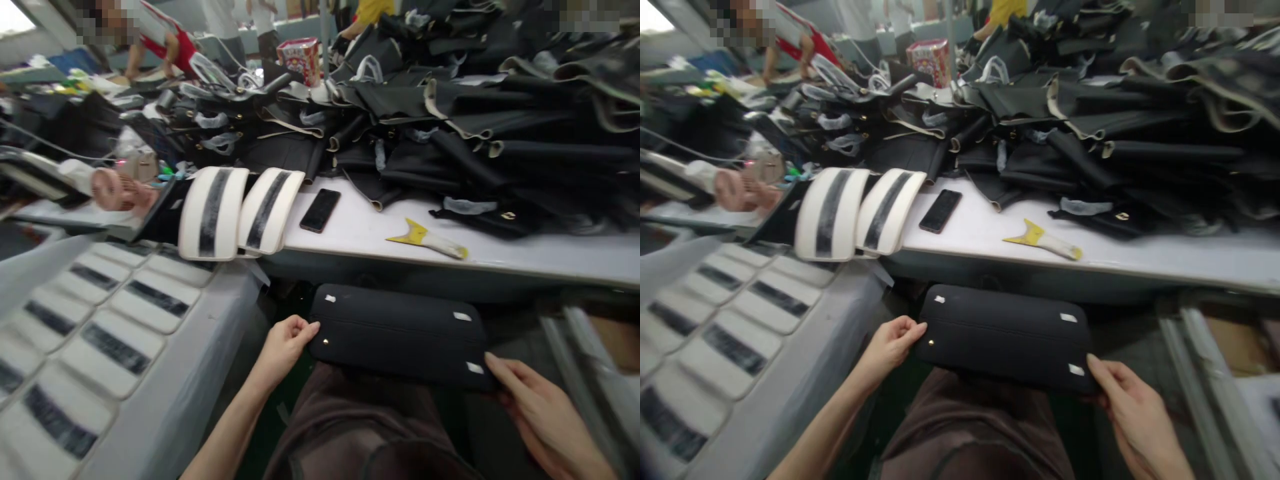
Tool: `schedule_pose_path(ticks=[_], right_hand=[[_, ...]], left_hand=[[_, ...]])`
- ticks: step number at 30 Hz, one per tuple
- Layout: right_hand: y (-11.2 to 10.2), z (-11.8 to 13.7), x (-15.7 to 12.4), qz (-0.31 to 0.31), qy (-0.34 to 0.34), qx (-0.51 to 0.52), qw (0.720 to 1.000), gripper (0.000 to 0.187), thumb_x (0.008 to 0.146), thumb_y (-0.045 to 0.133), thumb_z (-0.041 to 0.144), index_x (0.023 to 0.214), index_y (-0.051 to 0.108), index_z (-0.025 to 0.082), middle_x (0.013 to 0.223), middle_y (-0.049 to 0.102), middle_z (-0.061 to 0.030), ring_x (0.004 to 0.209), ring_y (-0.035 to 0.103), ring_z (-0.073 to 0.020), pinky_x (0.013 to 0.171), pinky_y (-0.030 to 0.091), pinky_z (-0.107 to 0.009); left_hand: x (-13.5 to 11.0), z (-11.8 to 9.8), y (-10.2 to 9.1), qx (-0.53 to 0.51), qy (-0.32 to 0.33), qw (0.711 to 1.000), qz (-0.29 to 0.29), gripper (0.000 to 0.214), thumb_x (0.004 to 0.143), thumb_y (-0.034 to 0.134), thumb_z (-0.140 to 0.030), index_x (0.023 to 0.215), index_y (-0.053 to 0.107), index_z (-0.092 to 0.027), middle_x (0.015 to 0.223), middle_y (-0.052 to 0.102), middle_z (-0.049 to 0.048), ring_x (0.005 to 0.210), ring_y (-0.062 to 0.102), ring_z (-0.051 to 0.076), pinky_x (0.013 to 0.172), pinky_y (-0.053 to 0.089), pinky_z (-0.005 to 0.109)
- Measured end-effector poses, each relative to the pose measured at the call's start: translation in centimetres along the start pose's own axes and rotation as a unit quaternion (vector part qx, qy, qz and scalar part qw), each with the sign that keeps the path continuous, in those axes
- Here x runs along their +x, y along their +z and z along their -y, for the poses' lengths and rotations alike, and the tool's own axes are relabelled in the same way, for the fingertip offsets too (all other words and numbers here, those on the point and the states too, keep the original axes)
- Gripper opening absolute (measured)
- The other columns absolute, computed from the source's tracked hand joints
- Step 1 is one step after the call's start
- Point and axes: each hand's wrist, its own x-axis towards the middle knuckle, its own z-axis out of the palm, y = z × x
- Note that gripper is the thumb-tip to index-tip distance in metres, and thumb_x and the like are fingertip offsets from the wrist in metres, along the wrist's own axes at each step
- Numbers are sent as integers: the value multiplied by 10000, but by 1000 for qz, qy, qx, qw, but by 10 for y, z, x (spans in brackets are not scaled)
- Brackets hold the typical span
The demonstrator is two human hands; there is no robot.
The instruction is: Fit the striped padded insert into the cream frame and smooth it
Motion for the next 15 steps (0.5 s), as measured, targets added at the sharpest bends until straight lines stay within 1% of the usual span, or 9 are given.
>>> schedule_pose_path(ticks=[2,5,7,12,15], right_hand=[[5,7,-12,-11,3,38,999,484,535,831,596,673,644,172,704,594,-30,614,497,-133,503,454,-246],[10,11,-23,-10,3,86,996,463,586,830,551,691,592,168,673,572,6,614,528,-127,568,487,-261],[11,10,-26,-11,4,108,994,459,613,823,535,698,562,167,660,566,18,603,548,-123,592,500,-270],[9,7,-30,-16,3,114,993,470,636,808,543,696,550,155,639,566,18,577,554,-121,610,519,-299],[8,5,-28,-15,4,107,994,478,640,802,553,691,554,148,630,564,13,568,541,-119,614,521,-308]], left_hand=[[-5,2,1,39,0,999,-12,521,715,642,-681,683,494,-182,441,356,-94,361,316,64,381,201,185],[-12,6,0,51,-16,999,11,532,675,666,-694,723,523,-184,456,439,-74,386,410,95,402,315,197],[-14,8,-1,49,-28,998,19,549,632,695,-700,721,531,-183,464,471,-62,415,440,107,430,361,207],[-20,5,2,41,-71,996,19,616,528,721,-753,673,529,-186,457,471,-54,428,440,120,432,380,224],[-23,1,7,21,-69,997,15,604,537,731,-738,642,514,-185,442,456,-52,424,428,113,437,368,218]])
